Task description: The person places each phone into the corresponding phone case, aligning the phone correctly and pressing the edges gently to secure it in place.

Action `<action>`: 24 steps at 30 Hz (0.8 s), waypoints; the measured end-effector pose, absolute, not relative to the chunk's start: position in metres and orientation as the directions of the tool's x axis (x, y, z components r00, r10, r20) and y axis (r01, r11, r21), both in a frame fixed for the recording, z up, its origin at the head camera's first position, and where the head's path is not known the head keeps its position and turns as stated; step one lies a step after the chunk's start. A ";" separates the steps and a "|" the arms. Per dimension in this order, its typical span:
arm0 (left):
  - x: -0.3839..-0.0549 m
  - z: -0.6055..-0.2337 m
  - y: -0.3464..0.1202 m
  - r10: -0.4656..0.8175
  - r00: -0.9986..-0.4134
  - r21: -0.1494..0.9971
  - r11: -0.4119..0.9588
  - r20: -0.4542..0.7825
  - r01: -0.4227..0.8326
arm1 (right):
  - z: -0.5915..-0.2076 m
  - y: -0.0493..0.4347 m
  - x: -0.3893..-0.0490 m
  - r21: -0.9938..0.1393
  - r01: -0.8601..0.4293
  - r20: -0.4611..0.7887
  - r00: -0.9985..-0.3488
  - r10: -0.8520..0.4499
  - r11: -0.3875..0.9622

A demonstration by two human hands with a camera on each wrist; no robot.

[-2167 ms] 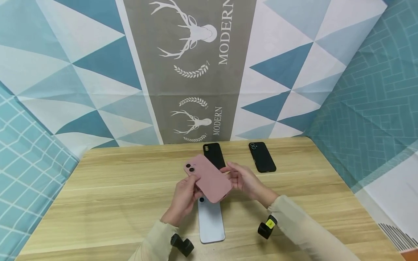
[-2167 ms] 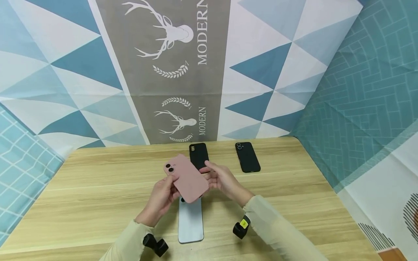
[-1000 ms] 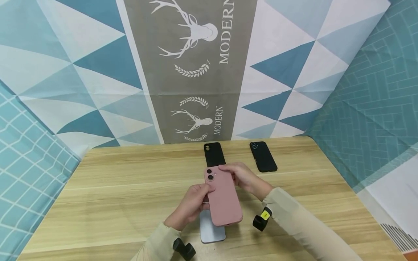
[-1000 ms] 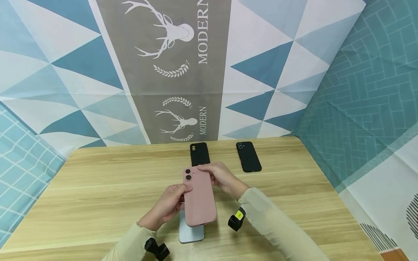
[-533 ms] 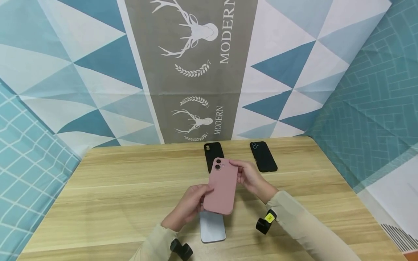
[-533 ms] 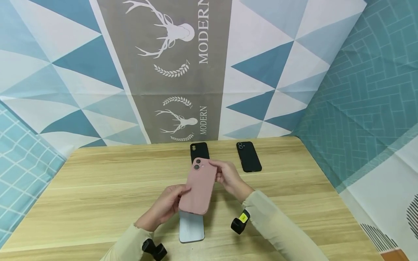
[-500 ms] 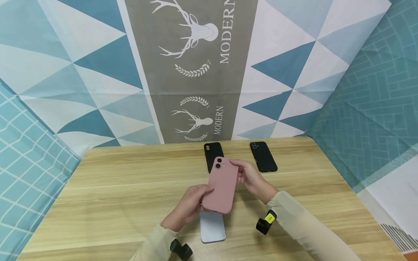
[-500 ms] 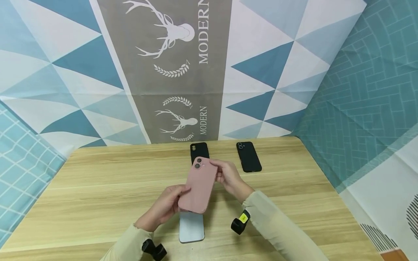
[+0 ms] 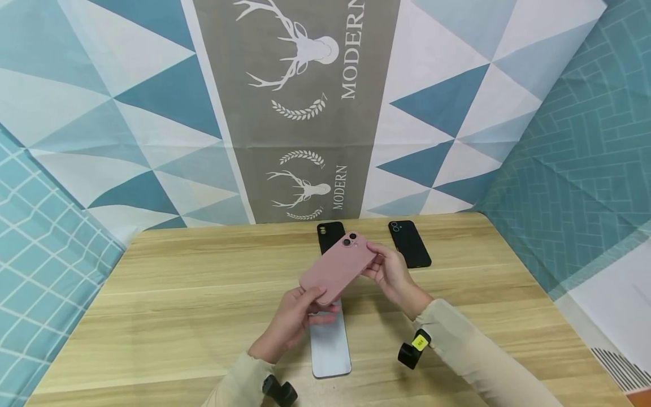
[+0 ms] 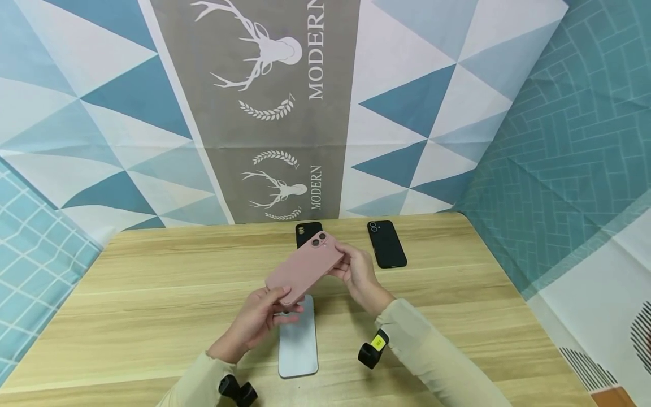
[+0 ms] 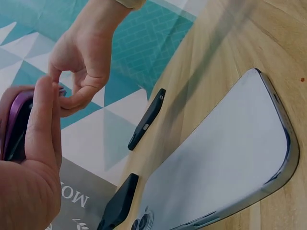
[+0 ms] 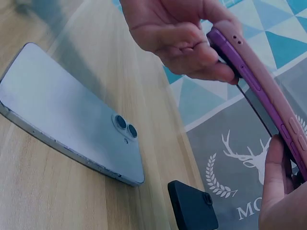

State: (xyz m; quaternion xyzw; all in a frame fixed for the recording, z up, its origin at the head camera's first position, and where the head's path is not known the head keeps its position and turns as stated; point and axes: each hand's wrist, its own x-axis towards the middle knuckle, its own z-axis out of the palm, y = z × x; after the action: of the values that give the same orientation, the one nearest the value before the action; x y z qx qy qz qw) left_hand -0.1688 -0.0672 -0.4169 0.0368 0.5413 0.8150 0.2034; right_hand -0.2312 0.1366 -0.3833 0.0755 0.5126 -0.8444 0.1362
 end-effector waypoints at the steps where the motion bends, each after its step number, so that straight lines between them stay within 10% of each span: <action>1: -0.169 -0.416 -0.068 0.355 -0.921 0.897 -0.337 -0.162 -0.287 | -0.383 0.136 -0.231 -0.843 0.306 -0.266 -0.952 -0.151 -0.443; 24: -0.179 -0.408 -0.080 0.198 -0.970 0.947 -0.261 -0.139 -0.188 | -0.392 0.149 -0.221 -0.959 0.191 -0.113 -0.935 -0.336 -0.208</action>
State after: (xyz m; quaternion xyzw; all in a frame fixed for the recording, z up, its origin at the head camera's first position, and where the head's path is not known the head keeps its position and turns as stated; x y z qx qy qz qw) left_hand -0.1792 -0.0801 -0.4078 0.0038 0.5955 0.7941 0.1216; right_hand -0.2211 0.1494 -0.3922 -0.0600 0.6058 -0.7749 0.1700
